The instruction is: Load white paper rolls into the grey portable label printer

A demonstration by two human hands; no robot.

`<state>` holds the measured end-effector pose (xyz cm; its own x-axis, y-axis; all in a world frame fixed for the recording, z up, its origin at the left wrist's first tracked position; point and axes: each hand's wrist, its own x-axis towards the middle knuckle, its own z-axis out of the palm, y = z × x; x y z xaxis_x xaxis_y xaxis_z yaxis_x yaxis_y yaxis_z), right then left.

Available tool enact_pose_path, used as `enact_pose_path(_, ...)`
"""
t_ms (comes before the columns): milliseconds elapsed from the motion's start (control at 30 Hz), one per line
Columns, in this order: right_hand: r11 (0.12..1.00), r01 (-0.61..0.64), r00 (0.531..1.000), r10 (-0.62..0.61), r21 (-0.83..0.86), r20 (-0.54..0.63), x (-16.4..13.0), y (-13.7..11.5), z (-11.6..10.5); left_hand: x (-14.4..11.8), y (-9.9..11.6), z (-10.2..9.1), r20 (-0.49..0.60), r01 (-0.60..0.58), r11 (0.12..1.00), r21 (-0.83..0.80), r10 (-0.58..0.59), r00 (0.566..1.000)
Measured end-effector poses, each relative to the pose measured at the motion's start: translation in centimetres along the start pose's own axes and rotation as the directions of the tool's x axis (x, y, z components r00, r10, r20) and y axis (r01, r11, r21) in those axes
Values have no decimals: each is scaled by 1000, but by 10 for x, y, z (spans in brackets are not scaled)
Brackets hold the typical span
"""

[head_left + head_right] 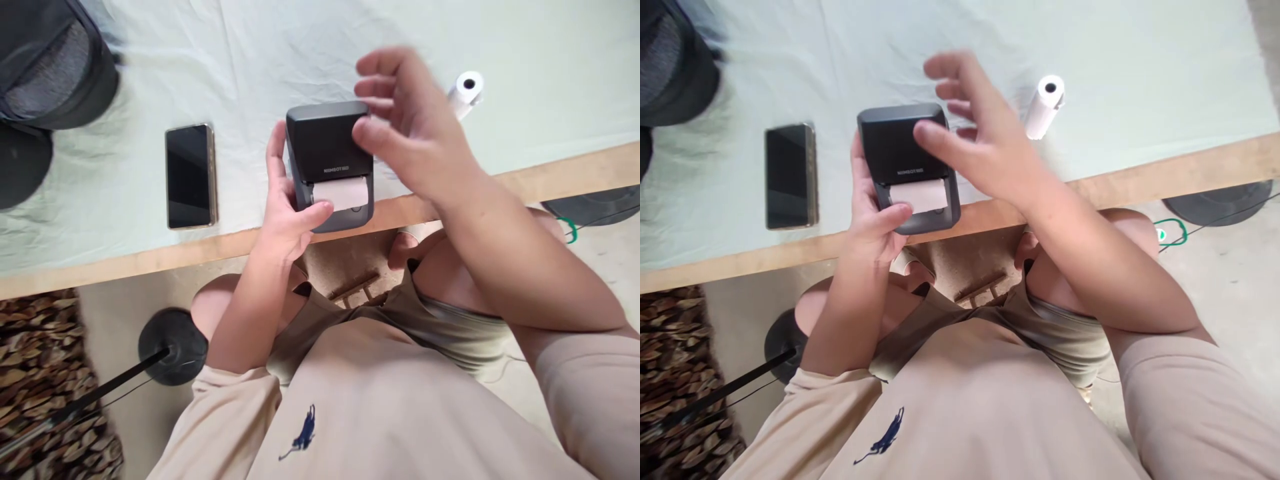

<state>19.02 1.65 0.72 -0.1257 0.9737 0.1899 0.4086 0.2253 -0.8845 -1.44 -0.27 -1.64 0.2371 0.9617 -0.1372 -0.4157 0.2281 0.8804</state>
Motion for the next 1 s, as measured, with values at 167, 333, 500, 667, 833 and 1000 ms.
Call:
enact_pose_path(167, 976, -68, 991, 42, 206, 125, -6, 1, 6, 4, 4, 6, 20, 36, 998, -61, -34, 999)
enact_pose_path(333, 981, -47, 994, 26, 189, 110, -7, -3, 7, 7, 7, 6, -111, 108, 994, 18, -106, 988)
enact_pose_path(500, 971, 54, 982, -93, 232, 164, -8, 8, 2, 8, 5, 4, -118, 69, 998, -14, -70, 991)
enact_pose_path(667, 982, 81, 970, -117, 171, 212, -10, 12, -6, 9, 5, 5, -149, 58, 997, -47, -64, 987)
enact_pose_path(833, 956, 288, 944, -292, -49, -155, -12, 2, -1, 8, 7, 6, -31, 73, 994, -86, -76, 997)
enact_pose_path(1000, 949, 313, 876, -304, -36, -375, -20, -21, 3, 9, 0, 1, -3, 80, 996, -36, -81, 997)
